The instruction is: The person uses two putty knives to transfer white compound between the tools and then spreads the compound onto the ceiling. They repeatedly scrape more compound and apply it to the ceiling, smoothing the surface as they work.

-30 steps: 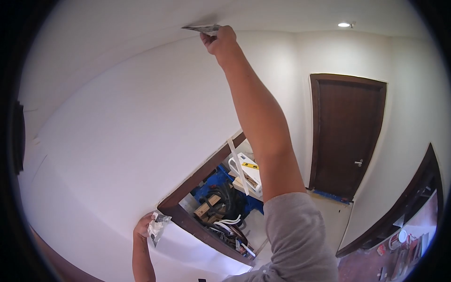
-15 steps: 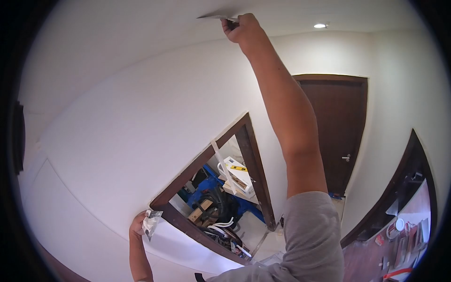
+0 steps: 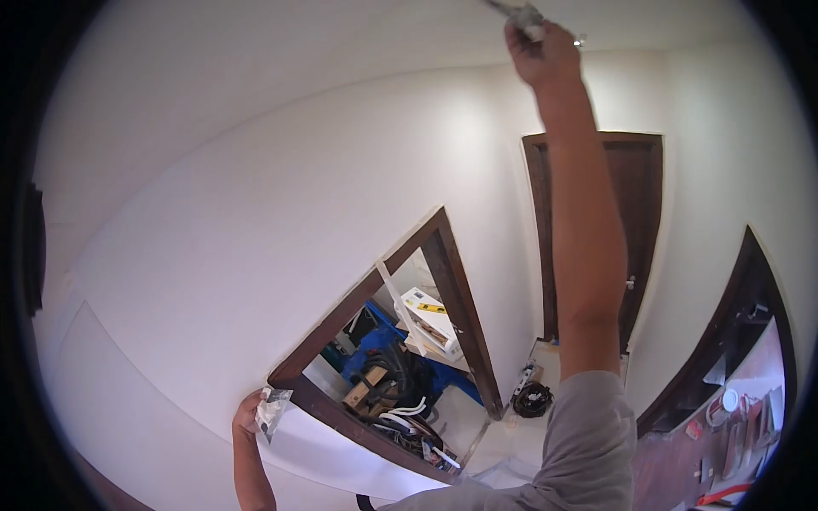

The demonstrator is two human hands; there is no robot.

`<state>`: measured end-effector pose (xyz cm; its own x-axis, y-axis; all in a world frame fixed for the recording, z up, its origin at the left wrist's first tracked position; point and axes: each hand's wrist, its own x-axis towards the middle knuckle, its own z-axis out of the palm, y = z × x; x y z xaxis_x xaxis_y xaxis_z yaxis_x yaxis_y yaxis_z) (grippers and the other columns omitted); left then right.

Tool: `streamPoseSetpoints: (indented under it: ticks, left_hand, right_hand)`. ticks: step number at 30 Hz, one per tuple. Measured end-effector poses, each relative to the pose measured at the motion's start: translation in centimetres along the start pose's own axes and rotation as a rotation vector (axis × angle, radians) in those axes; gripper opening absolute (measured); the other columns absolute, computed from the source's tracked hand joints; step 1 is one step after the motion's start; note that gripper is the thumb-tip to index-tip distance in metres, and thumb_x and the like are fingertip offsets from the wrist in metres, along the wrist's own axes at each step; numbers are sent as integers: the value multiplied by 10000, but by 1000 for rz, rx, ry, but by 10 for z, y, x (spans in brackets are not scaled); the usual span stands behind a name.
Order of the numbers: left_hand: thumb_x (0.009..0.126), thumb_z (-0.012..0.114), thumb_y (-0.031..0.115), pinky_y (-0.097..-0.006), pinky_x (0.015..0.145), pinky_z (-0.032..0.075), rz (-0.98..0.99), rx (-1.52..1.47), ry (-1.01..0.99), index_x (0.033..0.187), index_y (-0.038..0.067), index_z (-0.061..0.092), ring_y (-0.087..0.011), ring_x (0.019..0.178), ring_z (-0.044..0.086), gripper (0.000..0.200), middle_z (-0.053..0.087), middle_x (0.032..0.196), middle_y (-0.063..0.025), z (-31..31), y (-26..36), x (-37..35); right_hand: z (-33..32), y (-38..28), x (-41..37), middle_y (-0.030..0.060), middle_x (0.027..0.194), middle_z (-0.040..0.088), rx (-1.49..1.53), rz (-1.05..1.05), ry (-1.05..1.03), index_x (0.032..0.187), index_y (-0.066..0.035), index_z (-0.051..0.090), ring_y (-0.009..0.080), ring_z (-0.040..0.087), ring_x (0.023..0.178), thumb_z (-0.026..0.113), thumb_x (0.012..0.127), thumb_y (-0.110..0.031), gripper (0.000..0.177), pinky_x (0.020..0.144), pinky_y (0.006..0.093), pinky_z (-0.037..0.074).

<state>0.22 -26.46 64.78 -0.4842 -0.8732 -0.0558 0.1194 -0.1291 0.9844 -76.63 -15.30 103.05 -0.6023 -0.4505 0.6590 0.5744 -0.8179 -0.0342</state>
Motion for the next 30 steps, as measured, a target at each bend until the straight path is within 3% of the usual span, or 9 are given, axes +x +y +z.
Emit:
streamPoseSetpoints:
  ticks: [1,2,5,6,9,16,21,24,30]
  left_hand:
    - [931,572,236,-342,727,581,-4,6,13,1153,-65,563,-242,831,704,374,692,1008,-171,2,1,-1]
    - [928,574,230,-341,730,581,-9,13,25,1154,-64,565,-242,834,705,371,692,1011,-170,2,1,-2]
    - [926,573,211,-341,734,580,17,-18,18,1151,-58,570,-239,833,705,351,693,1010,-162,4,-1,0]
    - [927,571,209,-341,733,579,23,-25,24,1151,-56,571,-236,833,703,347,693,1008,-160,-1,-3,2]
    - [929,566,205,-342,730,577,38,-30,24,1147,-55,573,-228,828,700,339,693,1004,-154,-13,-11,5]
    - [920,556,204,-345,723,573,5,-47,17,1125,-63,586,-224,813,696,338,692,994,-156,-15,-10,3]
    - [901,557,184,-341,742,572,-2,-38,16,1115,-71,592,-234,832,701,335,694,991,-162,-7,-4,2]
    - [897,559,174,-339,755,573,-14,-45,2,1122,-76,593,-238,841,703,338,695,993,-166,-11,-3,5]
    - [902,564,170,-334,740,565,5,-21,16,1120,-66,594,-227,829,698,322,695,982,-152,-8,-3,4]
  right_hand:
    - [-6,33,-3,187,1043,652,-79,-47,51,1084,28,592,299,654,933,490,997,-220,282,803,424,580]
    - [-51,84,37,147,944,688,-385,-226,-164,1044,6,620,272,676,832,612,923,-225,260,782,386,571]
    - [19,164,-24,186,1191,591,-82,368,161,1190,-30,548,310,638,994,539,973,-159,253,827,455,584]
    - [16,202,-17,194,1303,485,-26,396,90,1231,-32,491,341,589,1063,422,1010,-127,251,882,525,566]
    - [48,265,-26,142,1151,603,-16,535,145,1178,-50,524,285,624,974,385,1007,-111,228,870,500,566]
    - [83,295,9,188,1107,600,130,588,144,1189,31,518,330,634,934,393,998,-90,258,833,483,582]
    - [57,244,-22,241,1182,549,195,351,154,1185,70,485,352,614,1003,379,1000,-90,266,868,470,583]
    - [44,269,-30,218,1185,543,-41,365,124,1194,55,479,335,608,1005,387,996,-85,260,878,461,580]
    - [70,306,-14,196,1144,545,67,511,177,1208,47,474,308,604,953,396,992,-97,270,851,434,579]
